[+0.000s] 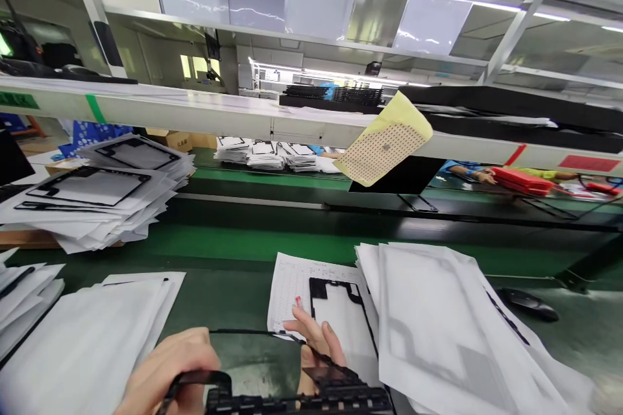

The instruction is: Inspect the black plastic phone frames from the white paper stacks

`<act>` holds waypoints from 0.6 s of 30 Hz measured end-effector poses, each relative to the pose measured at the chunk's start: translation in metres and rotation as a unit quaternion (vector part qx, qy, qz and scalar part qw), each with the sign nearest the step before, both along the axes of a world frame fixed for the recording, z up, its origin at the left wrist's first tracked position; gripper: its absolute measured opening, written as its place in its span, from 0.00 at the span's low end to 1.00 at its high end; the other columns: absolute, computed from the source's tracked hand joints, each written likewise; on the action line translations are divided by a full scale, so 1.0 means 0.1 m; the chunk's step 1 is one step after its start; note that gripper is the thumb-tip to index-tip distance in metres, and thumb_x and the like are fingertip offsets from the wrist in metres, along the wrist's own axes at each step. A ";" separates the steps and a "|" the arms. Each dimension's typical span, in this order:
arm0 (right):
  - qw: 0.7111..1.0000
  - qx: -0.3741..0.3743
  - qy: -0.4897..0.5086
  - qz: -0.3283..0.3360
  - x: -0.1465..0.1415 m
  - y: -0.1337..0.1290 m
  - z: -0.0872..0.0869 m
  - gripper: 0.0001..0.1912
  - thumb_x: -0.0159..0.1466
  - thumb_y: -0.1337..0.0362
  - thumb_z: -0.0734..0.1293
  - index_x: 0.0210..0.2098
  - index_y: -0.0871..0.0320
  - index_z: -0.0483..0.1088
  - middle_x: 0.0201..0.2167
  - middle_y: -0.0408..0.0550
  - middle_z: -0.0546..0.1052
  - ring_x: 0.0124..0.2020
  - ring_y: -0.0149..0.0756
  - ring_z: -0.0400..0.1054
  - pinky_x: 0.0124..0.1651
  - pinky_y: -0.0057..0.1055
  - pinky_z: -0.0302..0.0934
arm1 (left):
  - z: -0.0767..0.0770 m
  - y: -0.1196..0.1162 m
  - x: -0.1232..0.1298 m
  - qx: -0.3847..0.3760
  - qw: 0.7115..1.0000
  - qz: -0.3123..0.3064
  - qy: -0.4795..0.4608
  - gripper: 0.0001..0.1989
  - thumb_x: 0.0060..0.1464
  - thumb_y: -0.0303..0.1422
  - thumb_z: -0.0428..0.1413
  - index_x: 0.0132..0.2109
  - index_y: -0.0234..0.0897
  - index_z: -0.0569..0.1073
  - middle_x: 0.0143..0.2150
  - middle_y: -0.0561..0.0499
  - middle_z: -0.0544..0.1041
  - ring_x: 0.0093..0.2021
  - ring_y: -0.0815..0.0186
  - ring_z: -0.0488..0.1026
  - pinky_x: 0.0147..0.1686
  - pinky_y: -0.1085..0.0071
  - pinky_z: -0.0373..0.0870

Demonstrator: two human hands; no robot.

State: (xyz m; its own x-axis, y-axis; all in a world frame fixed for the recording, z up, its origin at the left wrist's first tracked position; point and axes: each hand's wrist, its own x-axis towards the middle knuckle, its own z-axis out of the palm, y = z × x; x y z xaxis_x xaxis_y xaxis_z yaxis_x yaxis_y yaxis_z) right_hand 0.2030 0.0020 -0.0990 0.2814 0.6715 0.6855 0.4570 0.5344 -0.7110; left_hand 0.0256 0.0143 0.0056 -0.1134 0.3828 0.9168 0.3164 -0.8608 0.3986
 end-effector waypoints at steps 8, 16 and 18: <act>0.993 0.032 0.102 0.045 -0.19 0.02 0.08 0.12 0.73 0.64 0.56 0.54 0.48 0.58 0.44 0.48 0.80 0.35 0.39 0.78 0.43 0.47 0.73 | 0.01 -0.02 0.00 0.030 0.999 0.017 0.015 0.10 0.59 0.25 0.49 0.29 0.39 0.63 0.18 0.57 0.57 0.17 0.72 0.52 0.17 0.71 0.46; 0.998 0.001 0.055 0.018 -0.15 0.02 0.00 0.07 0.73 0.63 0.55 0.50 0.53 0.59 0.40 0.48 0.81 0.33 0.39 0.78 0.46 0.47 0.71 | -0.01 -0.03 0.03 0.017 0.999 0.037 0.012 0.11 0.57 0.22 0.47 0.29 0.39 0.63 0.18 0.55 0.57 0.18 0.71 0.52 0.17 0.72 0.48; 0.997 -0.011 0.081 0.018 -0.17 0.03 0.00 0.09 0.73 0.62 0.55 0.50 0.53 0.60 0.41 0.50 0.81 0.32 0.40 0.78 0.45 0.48 0.72 | 0.00 -0.04 0.04 0.011 0.998 0.061 -0.013 0.11 0.58 0.24 0.48 0.27 0.39 0.63 0.18 0.55 0.56 0.18 0.71 0.52 0.17 0.72 0.49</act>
State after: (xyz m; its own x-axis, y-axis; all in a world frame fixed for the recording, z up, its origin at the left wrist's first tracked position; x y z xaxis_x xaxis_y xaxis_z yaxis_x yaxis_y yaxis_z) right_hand 0.1860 0.0047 -0.0994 0.3622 0.6969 0.6190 0.3167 0.5326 -0.7849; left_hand 0.0297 0.0102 0.0051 -0.1814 0.3441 0.9212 0.4097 -0.8252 0.3889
